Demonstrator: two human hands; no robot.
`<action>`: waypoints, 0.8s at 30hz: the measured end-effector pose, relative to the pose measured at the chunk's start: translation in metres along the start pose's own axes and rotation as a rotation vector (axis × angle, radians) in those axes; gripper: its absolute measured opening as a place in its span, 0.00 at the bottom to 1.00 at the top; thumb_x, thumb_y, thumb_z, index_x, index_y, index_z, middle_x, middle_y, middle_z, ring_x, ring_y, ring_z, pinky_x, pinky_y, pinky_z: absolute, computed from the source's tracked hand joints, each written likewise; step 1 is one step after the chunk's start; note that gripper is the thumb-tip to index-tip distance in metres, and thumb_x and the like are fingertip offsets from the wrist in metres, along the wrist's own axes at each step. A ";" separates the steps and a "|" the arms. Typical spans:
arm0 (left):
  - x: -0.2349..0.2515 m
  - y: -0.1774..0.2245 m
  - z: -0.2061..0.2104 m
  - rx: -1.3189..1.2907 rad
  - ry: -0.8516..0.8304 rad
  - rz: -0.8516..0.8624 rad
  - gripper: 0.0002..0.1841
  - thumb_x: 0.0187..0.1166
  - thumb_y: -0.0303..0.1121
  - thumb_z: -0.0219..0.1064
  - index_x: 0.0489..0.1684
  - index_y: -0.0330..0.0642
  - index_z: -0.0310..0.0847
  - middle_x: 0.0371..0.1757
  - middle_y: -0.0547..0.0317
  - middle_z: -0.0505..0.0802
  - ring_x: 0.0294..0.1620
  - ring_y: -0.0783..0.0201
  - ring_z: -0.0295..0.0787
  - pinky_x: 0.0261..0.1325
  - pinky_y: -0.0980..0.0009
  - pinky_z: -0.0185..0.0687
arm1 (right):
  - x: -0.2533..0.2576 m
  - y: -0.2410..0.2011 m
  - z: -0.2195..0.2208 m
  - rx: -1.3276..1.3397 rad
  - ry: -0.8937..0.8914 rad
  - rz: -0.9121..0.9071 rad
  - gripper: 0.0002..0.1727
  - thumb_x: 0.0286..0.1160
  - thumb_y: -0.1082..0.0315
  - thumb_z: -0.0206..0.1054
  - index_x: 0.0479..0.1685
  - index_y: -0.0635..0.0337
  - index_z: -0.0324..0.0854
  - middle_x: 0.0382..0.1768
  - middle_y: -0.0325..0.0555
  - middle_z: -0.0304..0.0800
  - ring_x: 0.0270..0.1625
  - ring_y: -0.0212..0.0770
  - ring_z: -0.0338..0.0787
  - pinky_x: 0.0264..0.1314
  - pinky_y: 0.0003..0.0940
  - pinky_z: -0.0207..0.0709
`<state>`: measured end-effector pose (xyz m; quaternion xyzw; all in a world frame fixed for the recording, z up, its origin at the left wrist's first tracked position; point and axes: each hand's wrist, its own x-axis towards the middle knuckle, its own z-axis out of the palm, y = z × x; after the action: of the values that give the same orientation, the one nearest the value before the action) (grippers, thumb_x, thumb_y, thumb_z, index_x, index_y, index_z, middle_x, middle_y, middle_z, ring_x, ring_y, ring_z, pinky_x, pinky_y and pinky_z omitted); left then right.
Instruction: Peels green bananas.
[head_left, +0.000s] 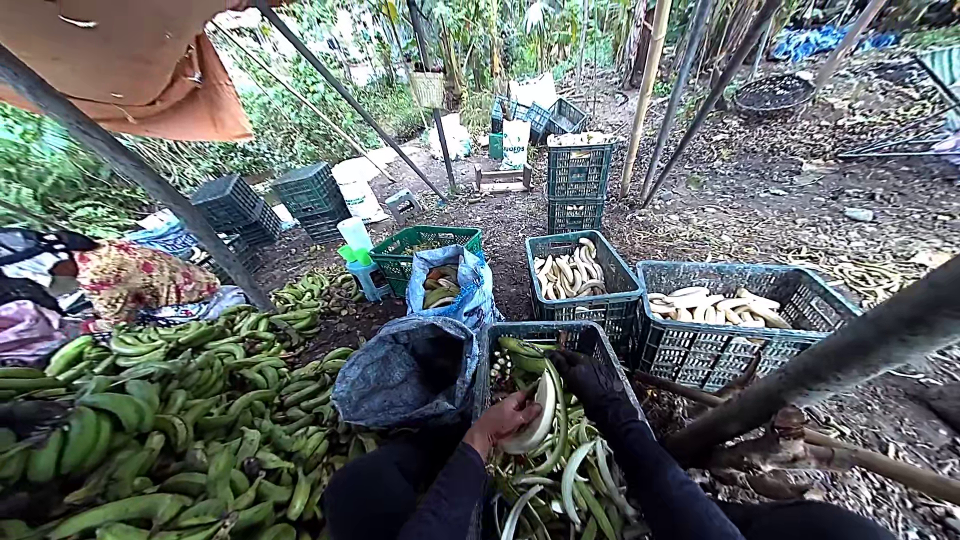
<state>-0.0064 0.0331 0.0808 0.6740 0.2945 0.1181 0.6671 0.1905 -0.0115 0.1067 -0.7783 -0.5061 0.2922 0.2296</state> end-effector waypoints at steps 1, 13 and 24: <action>-0.001 -0.001 0.000 -0.040 0.051 -0.010 0.34 0.86 0.36 0.52 0.91 0.31 0.47 0.75 0.39 0.79 0.67 0.65 0.82 0.73 0.64 0.76 | 0.000 -0.004 -0.002 0.017 0.014 -0.004 0.34 0.87 0.32 0.45 0.70 0.41 0.86 0.59 0.52 0.93 0.66 0.56 0.88 0.69 0.67 0.71; 0.038 0.026 0.040 -0.950 0.930 -0.191 0.19 0.95 0.42 0.40 0.56 0.36 0.71 0.38 0.52 0.78 0.34 0.62 0.75 0.36 0.65 0.75 | -0.081 0.007 0.087 0.164 0.376 0.036 0.29 0.84 0.40 0.54 0.66 0.47 0.89 0.53 0.57 0.94 0.61 0.65 0.89 0.60 0.71 0.74; -0.005 0.000 0.013 -0.565 0.496 -0.055 0.20 0.95 0.37 0.39 0.60 0.34 0.76 0.34 0.57 0.90 0.32 0.68 0.87 0.39 0.70 0.86 | -0.026 -0.003 0.030 0.068 0.137 -0.004 0.31 0.89 0.37 0.46 0.71 0.43 0.85 0.58 0.55 0.93 0.64 0.60 0.89 0.65 0.69 0.74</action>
<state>-0.0032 0.0196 0.0809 0.4061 0.4208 0.3365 0.7381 0.1594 -0.0328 0.0924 -0.7872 -0.4806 0.2547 0.2906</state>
